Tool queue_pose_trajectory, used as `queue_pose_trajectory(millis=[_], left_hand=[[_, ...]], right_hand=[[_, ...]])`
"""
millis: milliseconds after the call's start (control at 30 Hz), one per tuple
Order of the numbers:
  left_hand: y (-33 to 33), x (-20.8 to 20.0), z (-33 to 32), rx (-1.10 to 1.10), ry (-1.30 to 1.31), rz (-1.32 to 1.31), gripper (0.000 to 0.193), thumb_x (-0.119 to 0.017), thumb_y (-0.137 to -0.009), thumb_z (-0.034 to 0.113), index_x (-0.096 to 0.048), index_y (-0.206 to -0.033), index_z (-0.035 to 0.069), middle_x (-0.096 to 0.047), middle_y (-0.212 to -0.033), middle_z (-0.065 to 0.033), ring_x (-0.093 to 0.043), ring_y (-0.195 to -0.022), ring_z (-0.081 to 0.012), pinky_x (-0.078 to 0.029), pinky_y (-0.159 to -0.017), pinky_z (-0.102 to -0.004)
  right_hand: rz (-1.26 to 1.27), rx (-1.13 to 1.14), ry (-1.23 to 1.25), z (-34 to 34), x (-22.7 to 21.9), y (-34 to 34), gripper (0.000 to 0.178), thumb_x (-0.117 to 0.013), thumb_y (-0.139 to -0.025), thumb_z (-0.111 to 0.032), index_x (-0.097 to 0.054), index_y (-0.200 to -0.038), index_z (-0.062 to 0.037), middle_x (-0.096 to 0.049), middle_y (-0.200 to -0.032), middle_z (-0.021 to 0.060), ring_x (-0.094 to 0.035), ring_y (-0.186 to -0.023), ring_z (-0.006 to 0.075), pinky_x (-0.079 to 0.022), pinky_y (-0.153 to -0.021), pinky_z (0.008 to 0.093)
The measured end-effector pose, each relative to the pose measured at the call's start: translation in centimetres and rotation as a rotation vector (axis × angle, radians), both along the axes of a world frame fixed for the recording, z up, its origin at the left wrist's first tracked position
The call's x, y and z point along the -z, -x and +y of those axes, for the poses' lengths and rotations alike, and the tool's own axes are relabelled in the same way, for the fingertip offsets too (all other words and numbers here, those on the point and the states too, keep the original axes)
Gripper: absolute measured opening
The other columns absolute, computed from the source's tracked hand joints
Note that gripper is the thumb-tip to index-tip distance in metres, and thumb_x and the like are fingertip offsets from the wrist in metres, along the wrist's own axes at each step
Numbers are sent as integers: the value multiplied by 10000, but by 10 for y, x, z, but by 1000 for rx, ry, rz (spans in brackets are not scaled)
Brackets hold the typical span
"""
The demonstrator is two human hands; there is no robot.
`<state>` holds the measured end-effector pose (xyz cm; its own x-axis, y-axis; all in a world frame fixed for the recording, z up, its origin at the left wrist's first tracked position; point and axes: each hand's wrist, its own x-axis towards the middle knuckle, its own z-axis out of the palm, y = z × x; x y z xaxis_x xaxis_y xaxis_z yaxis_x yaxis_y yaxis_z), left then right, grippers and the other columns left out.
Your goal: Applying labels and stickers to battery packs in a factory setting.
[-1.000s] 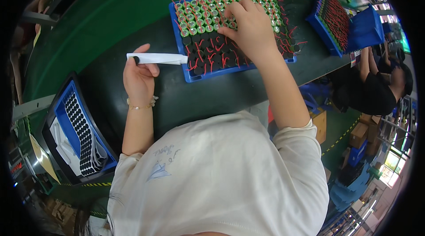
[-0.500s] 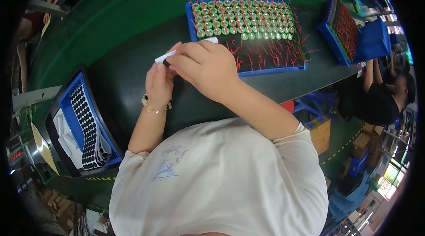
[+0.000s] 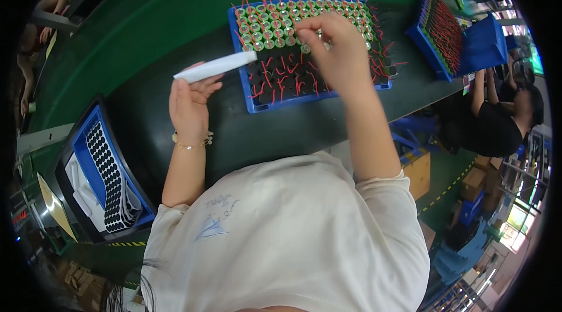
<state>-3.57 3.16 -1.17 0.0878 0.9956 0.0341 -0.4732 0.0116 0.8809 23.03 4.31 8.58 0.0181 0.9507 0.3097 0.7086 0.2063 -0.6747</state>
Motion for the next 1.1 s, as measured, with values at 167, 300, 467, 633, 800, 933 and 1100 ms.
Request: queue_pose_trajectory(millis=[167, 300, 467, 633, 800, 933, 1100], left_hand=[[5, -2, 11, -91, 137, -78, 491, -286, -1080, 332, -471, -1286, -73, -663, -1141, -252, -684, -1029, -345, -551, -850, -362], [7, 3, 13, -133, 148, -54, 479, -289, -1080, 330, -481, -1267, -68, -658, -1144, -269, -688, -1010, -339, -552, -851, -362], [8, 5, 15, -132, 147, -58, 475, -294, -1080, 333, -485, -1252, -66, -660, -1129, -276, -691, -995, -334, -556, -842, -352], [9, 4, 15, -133, 156, -58, 481, -292, -1080, 333, -489, -1241, -75, -662, -1114, -283, -694, -982, -324, -559, -829, -346], [10, 4, 13, -133, 162, -60, 482, -295, -1078, 332, -492, -1233, -80, -664, -1104, -284, -695, -971, -320, -558, -828, -348], [9, 4, 14, -134, 169, -74, 478, -294, -1078, 328, -495, -1226, -80, -666, -1099, -286, -696, -963, -315, -555, -830, -350], [4, 5, 17, -91, 144, -44, 476, -294, -1079, 316, -496, -1234, -86, -670, -1093, -279, -699, -962, -306, -552, -835, -346]], right_hand=[[8, -30, 295, 7, 14, -27, 93, -652, -917, -22, -698, -999, -23, -614, -842, -31, -489, -709, 43, -424, -641, 221], [95, 0, 406, 5, 6, -22, 151, -643, -910, 0, -673, -1057, -15, -593, -809, -37, -457, -686, 39, -413, -626, 212], [54, 13, 419, 7, 8, -25, 195, -661, -889, 2, -634, -1081, -19, -603, -792, -44, -445, -672, 35, -407, -611, 211], [-110, -14, 285, 8, 9, -24, 213, -696, -849, -14, -626, -1045, -60, -648, -796, -4, -515, -652, 94, -450, -615, 265], [-405, -122, 70, 9, 5, -22, 245, -739, -794, -51, -588, -985, -82, -690, -819, 71, -659, -767, 291, -501, -668, 402], [-483, -140, 65, 12, 2, -22, 268, -740, -799, -54, -573, -1004, -99, -684, -796, 64, -665, -773, 280, -500, -662, 394], [-494, -76, 238, 18, -4, -31, 292, -759, -800, -101, -570, -1023, -120, -659, -755, 56, -649, -718, 259, -492, -627, 390]])
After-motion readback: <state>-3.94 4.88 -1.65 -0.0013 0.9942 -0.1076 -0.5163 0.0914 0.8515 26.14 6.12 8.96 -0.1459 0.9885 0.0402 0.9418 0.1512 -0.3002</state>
